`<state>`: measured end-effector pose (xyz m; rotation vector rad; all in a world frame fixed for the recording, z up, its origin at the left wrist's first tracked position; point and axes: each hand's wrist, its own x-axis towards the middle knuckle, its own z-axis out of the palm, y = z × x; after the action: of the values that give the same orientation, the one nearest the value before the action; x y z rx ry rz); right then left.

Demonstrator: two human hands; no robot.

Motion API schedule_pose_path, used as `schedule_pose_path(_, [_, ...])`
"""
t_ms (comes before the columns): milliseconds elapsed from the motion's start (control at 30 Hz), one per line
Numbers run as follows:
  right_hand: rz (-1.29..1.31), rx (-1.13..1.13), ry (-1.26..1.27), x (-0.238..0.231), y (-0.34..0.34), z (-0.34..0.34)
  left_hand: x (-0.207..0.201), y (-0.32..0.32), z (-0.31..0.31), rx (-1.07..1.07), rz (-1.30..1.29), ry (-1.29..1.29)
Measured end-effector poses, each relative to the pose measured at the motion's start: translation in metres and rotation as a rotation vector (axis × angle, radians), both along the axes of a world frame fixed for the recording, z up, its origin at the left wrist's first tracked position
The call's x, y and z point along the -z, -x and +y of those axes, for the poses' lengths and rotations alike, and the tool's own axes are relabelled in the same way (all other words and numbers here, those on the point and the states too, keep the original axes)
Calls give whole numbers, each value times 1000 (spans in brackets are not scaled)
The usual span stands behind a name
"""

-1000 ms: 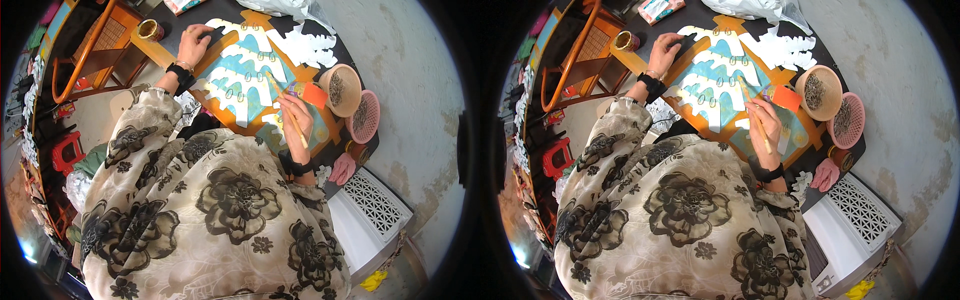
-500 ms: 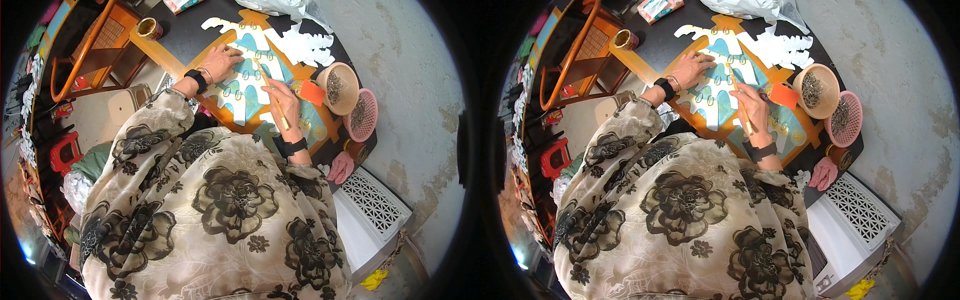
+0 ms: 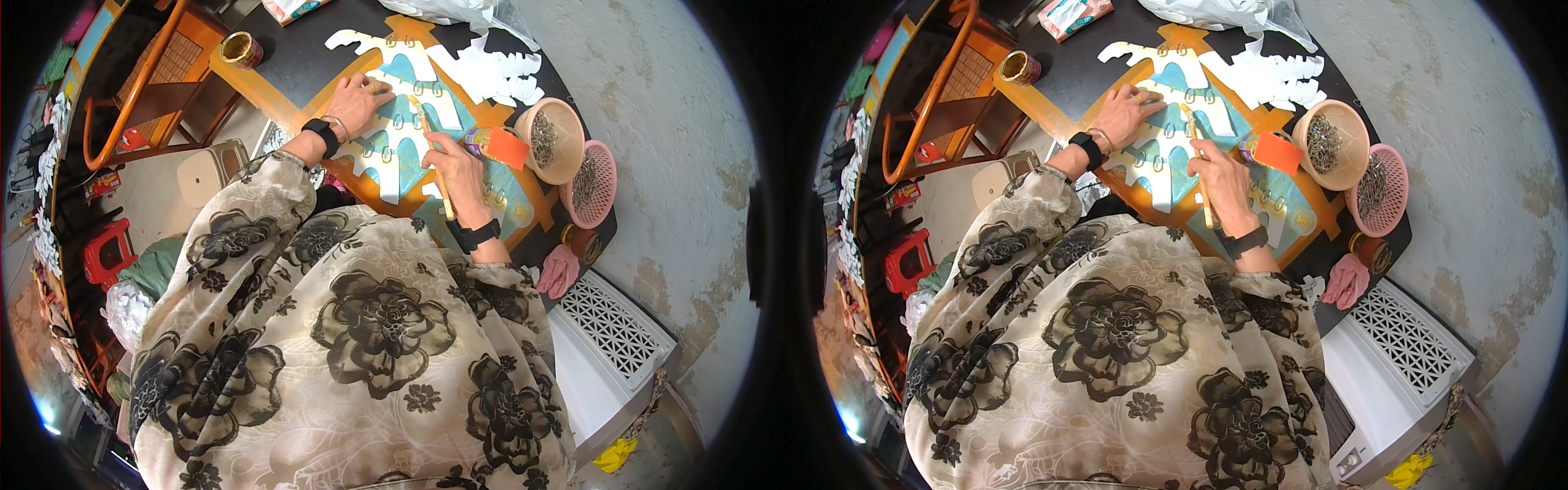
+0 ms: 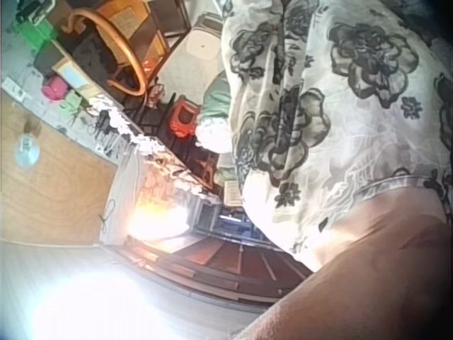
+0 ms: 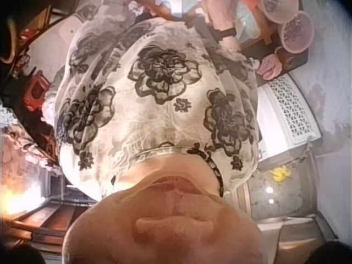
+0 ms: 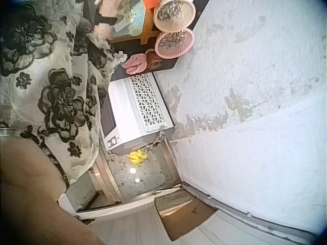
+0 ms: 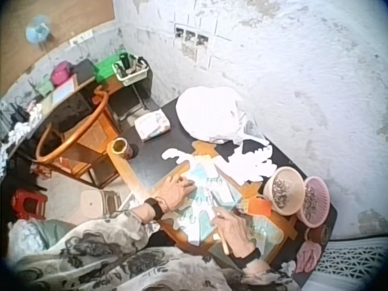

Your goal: Apply glue and attach sequins or beads to fabric shoe components.

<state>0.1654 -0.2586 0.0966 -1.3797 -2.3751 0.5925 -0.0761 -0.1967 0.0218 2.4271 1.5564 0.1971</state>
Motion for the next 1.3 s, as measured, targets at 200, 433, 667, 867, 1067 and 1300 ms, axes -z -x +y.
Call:
schedule_pose_path(200, [-53,-39,-34,-5,7,-2,-1,-2,-2,-5,42,24])
schedule_pose_path(433, [-115,-73,-54,-8,12,2,2,-1,-2,-28,35,10])
schedule_pose_path(667, [-98,-36,-91,-26,10,-2,2,1,-1,-26,56,10])
schedule_pose_path(867, [-45,-27,-75,-33,18,-1,0,1,-3,-35,59,9])
schedule_pose_path(1067, [-84,-61,-48,-17,18,6,-5,-2,-5,-33,70,18])
schedule_pose_path(1300, [-106,-67,-47,-20,18,8,-6,1,-5,-37,45,-6])
